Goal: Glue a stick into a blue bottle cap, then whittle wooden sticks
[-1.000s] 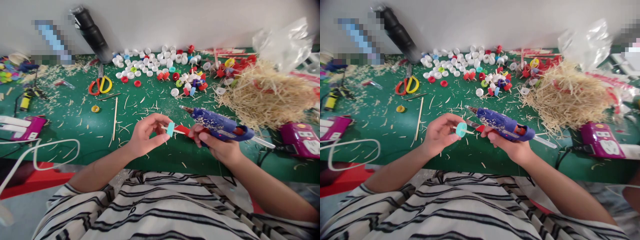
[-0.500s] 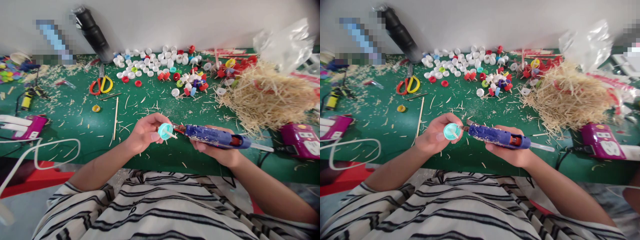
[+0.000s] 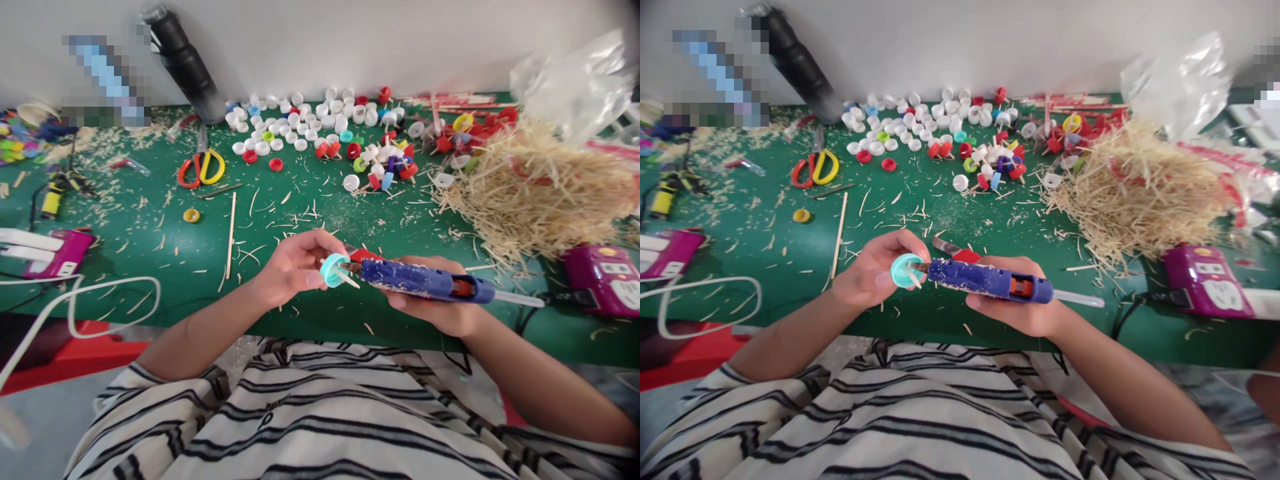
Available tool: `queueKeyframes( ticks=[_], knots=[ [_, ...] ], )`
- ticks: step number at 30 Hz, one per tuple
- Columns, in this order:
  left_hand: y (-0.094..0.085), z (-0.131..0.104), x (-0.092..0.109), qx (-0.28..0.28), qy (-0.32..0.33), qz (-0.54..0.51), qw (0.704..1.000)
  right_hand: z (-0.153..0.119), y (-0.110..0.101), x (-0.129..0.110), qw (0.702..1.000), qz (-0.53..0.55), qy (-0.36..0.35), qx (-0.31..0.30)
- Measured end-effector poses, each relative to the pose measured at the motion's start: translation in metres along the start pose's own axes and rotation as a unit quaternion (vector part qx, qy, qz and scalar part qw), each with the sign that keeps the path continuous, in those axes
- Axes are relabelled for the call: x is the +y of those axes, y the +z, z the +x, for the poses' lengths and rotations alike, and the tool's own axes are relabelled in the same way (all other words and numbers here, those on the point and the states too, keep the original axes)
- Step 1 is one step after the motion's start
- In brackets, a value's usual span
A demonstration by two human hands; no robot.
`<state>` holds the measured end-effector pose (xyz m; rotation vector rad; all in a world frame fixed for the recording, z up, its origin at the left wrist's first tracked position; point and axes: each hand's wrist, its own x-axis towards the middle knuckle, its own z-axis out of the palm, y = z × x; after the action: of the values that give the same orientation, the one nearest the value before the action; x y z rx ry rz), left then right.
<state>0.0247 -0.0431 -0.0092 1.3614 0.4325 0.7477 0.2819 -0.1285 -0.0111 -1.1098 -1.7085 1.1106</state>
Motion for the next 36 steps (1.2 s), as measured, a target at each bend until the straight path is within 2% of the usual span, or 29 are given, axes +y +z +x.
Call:
queueKeyframes(
  ticks=[6,9,12,18,24,36],
  knots=[
    [-0.0003,0.0004,-0.0002,-0.002,-0.024,-0.025,0.999,0.0005,0.0014,-0.0029,1.000,0.015,0.010,0.006],
    [-0.0007,0.0004,-0.0004,-0.002,-0.036,-0.034,0.999,0.0017,0.0005,-0.0045,1.000,0.011,0.008,-0.014],
    [-0.0013,0.0005,-0.0004,-0.012,-0.030,-0.038,0.999,0.0017,-0.0005,-0.0040,0.999,0.002,-0.008,-0.031],
    [-0.0009,0.0006,0.0020,-0.008,-0.038,-0.024,0.999,-0.0002,0.0010,-0.0045,1.000,0.006,0.009,-0.007],
    [-0.0007,0.0006,0.0021,-0.013,-0.031,-0.034,0.999,0.0041,-0.0027,-0.0059,0.999,0.005,-0.028,-0.043],
    [-0.0003,0.0012,0.0022,-0.009,-0.028,-0.021,0.999,0.0028,-0.0034,-0.0050,0.999,-0.010,-0.016,-0.038]
  ],
)
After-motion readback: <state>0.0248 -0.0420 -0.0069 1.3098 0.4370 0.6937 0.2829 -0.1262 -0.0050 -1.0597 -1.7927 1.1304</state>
